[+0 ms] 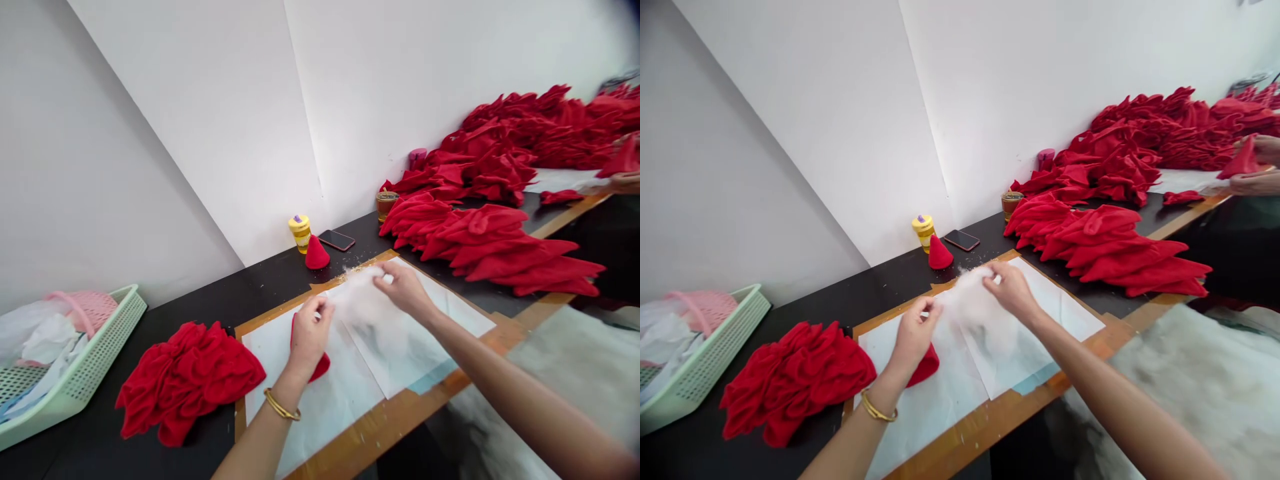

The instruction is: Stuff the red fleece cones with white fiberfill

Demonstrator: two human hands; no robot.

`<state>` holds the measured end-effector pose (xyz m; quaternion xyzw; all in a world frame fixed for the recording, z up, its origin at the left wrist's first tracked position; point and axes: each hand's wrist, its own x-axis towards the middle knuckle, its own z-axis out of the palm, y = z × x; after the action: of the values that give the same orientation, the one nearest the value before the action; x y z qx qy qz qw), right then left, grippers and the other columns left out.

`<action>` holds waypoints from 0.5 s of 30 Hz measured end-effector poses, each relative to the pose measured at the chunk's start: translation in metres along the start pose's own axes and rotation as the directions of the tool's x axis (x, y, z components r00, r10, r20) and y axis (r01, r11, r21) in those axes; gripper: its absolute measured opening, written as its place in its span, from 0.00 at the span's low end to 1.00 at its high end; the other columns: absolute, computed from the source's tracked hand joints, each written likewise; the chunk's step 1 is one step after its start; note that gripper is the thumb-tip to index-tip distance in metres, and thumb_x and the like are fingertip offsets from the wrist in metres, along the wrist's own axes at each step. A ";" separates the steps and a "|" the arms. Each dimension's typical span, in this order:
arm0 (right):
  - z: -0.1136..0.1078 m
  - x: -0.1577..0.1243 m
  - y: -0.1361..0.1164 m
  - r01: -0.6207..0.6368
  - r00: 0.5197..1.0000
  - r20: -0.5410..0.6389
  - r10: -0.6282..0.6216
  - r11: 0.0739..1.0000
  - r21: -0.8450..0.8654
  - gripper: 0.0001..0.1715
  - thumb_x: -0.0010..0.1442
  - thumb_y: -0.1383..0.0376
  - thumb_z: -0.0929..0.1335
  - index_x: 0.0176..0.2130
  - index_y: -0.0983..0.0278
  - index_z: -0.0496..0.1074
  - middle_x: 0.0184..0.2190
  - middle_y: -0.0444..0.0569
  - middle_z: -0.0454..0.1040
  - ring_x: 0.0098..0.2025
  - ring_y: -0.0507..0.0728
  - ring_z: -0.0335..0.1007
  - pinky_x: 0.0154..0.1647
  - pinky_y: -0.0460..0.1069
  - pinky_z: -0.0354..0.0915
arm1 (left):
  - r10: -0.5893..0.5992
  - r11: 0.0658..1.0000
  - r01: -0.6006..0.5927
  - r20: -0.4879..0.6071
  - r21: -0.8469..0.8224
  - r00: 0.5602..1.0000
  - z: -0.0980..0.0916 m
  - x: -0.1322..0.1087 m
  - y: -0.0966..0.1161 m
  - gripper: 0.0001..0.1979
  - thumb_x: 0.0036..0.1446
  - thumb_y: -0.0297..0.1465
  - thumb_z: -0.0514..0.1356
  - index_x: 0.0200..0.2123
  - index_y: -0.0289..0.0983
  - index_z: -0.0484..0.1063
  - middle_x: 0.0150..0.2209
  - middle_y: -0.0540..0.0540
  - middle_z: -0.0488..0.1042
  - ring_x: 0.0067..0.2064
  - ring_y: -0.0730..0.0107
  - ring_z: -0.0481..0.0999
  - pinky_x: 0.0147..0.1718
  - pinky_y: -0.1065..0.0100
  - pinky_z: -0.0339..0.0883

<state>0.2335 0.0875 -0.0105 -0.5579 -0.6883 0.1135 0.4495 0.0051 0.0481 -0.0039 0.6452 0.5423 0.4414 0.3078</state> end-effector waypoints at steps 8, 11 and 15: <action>-0.040 0.006 0.006 -0.024 0.999 0.036 0.023 0.999 0.044 0.15 0.58 0.57 0.64 0.24 0.61 0.69 0.24 0.45 0.72 0.28 0.55 0.65 0.31 0.48 0.57 | -0.040 0.999 0.041 0.040 -0.019 0.998 0.004 0.011 -0.006 0.11 0.53 0.30 0.61 0.41 0.37 0.78 0.41 0.41 0.80 0.43 0.60 0.77 0.38 0.65 0.69; -0.031 0.001 -0.005 0.005 0.986 0.163 -0.024 0.993 0.120 0.19 0.61 0.54 0.63 0.26 0.62 0.70 0.23 0.44 0.71 0.27 0.54 0.65 0.29 0.47 0.58 | -0.013 0.990 0.022 0.066 -0.138 0.998 0.030 0.008 0.005 0.30 0.52 0.32 0.65 0.60 0.38 0.69 0.56 0.37 0.75 0.53 0.57 0.74 0.40 0.66 0.71; -0.018 -0.001 -0.015 0.030 0.956 0.279 -0.085 0.980 0.195 0.20 0.60 0.51 0.65 0.25 0.62 0.69 0.22 0.42 0.70 0.26 0.53 0.65 0.28 0.46 0.60 | -0.068 0.902 0.106 0.106 -0.418 0.992 0.046 0.012 0.013 0.23 0.51 0.34 0.67 0.52 0.39 0.75 0.47 0.41 0.78 0.44 0.61 0.76 0.32 0.69 0.71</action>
<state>0.2371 0.0753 0.0089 -0.4701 -0.7481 0.2447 0.3993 0.0526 0.0608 -0.0092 0.5573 0.4477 0.5052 0.4834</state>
